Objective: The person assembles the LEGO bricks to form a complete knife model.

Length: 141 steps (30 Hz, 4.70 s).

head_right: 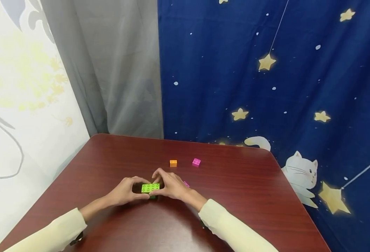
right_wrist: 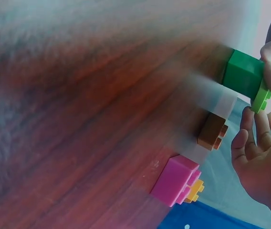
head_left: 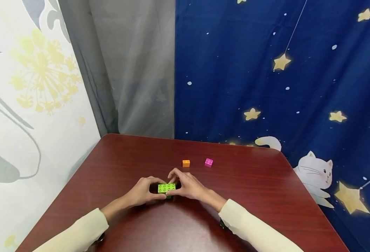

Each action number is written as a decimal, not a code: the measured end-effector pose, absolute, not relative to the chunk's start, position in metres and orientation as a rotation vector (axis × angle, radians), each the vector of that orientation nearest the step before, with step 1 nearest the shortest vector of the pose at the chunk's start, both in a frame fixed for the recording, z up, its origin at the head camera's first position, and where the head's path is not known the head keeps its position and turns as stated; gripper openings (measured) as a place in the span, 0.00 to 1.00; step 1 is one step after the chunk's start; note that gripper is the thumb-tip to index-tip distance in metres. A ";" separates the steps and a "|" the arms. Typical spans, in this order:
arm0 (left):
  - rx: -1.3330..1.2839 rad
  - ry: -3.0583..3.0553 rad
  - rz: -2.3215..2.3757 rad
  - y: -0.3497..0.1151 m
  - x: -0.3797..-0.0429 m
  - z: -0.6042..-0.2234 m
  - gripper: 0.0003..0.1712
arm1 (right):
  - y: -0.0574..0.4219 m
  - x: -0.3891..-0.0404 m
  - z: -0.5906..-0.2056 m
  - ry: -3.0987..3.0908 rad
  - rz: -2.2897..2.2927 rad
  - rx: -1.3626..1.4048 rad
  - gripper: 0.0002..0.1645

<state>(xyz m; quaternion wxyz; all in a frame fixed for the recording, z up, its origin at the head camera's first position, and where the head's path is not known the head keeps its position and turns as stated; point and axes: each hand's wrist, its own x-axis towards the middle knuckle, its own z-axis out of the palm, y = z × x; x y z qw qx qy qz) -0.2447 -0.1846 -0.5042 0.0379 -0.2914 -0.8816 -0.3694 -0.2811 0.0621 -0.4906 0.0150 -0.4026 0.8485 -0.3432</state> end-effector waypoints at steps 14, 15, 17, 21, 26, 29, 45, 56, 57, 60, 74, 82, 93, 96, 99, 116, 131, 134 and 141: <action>-0.961 -2.680 -1.092 -0.176 -0.250 -0.495 0.21 | 0.069 -0.280 -0.497 2.645 -1.132 -1.290 0.33; -0.962 -2.682 -1.089 -0.175 -0.250 -0.495 0.20 | 0.070 -0.279 -0.498 2.644 -1.126 -1.282 0.33; -0.963 -2.689 -1.096 -0.175 -0.250 -0.494 0.20 | 0.072 -0.277 -0.499 2.641 -1.110 -1.268 0.34; -0.947 -2.721 -1.100 -0.176 -0.247 -0.494 0.19 | 0.075 -0.273 -0.500 2.641 -1.083 -1.271 0.37; -0.910 -2.745 -1.082 -0.178 -0.246 -0.497 0.19 | 0.084 -0.273 -0.499 2.671 -1.083 -1.332 0.36; -0.881 -2.762 -1.094 -0.178 -0.248 -0.499 0.19 | 0.093 -0.276 -0.497 2.668 -1.110 -1.362 0.35; -0.867 -2.763 -1.146 -0.178 -0.249 -0.497 0.20 | 0.146 -0.293 -0.483 2.753 -1.086 -1.318 0.30; -0.856 -2.791 -1.162 -0.178 -0.249 -0.499 0.20 | 0.171 -0.294 -0.493 2.798 -0.936 -1.233 0.33; -0.857 -2.793 -1.165 -0.178 -0.249 -0.500 0.20 | 0.172 -0.294 -0.494 2.800 -0.929 -1.224 0.33; -0.856 -2.801 -1.185 -0.178 -0.249 -0.501 0.20 | 0.173 -0.292 -0.496 2.817 -0.896 -1.198 0.34; -0.873 -2.770 -1.211 -0.179 -0.249 -0.503 0.20 | 0.167 -0.288 -0.505 2.783 -0.869 -1.183 0.28; -0.880 -2.786 -1.218 -0.179 -0.250 -0.503 0.20 | 0.169 -0.288 -0.506 2.787 -0.873 -1.190 0.28; -0.868 -2.795 -1.226 -0.179 -0.250 -0.502 0.20 | 0.172 -0.289 -0.507 2.794 -0.881 -1.250 0.23; -0.872 -2.792 -1.231 -0.179 -0.249 -0.502 0.19 | 0.173 -0.290 -0.505 2.784 -0.908 -1.267 0.23; -0.882 -2.784 -1.219 -0.178 -0.249 -0.503 0.19 | 0.172 -0.291 -0.501 2.776 -0.938 -1.296 0.23; -0.882 -2.764 -1.197 -0.180 -0.248 -0.502 0.19 | 0.145 -0.299 -0.472 2.762 -0.960 -1.345 0.24; -0.884 -2.786 -1.167 -0.177 -0.253 -0.501 0.19 | 0.105 -0.298 -0.459 2.672 -0.978 -1.339 0.24; -0.894 -2.778 -1.163 -0.177 -0.253 -0.502 0.18 | 0.098 -0.298 -0.459 2.664 -0.966 -1.354 0.24; -0.910 -2.777 -1.181 -0.179 -0.252 -0.501 0.18 | 0.084 -0.297 -0.461 2.638 -0.940 -1.440 0.24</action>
